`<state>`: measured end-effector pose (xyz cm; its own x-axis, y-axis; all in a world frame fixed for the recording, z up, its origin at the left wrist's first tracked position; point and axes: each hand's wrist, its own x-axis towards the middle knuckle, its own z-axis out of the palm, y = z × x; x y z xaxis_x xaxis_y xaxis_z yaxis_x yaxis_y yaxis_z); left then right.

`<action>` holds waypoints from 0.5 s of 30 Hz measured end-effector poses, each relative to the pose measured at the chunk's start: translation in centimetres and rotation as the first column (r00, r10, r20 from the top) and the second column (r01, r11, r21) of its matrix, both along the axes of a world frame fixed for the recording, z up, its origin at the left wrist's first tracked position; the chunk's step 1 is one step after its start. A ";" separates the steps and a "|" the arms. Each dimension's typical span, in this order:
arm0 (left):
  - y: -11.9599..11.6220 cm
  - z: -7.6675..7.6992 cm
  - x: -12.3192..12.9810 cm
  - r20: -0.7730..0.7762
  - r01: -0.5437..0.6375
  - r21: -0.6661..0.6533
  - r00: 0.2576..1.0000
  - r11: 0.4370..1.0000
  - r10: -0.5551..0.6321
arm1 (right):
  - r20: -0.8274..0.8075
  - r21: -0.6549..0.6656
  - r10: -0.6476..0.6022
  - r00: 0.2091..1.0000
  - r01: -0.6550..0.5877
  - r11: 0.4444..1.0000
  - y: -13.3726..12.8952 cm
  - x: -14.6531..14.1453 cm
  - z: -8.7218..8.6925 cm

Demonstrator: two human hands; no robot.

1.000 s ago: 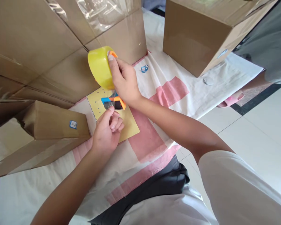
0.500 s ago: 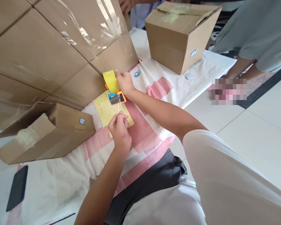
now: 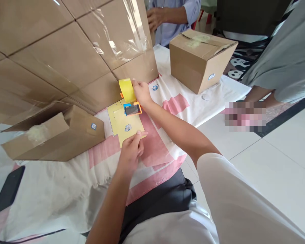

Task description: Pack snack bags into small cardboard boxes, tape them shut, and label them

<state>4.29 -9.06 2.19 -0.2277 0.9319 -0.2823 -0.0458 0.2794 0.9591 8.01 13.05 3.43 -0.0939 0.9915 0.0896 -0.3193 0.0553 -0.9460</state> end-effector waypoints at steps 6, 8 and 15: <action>-2.6 3.5 -7.1 -0.156 0.221 -0.242 0.952 0.945 -0.263 | -0.007 0.160 0.073 0.997 -0.071 0.985 -3.2 -0.8 1.6; -3.2 3.6 -7.7 -0.119 0.231 -0.261 0.956 0.937 -0.269 | -0.035 0.145 0.063 0.997 -0.057 0.988 -3.7 -0.8 2.0; 1.2 2.1 -5.8 -0.032 -0.032 0.030 0.999 0.999 0.033 | 0.036 0.165 -0.003 0.999 -0.003 0.986 -2.2 0.0 2.5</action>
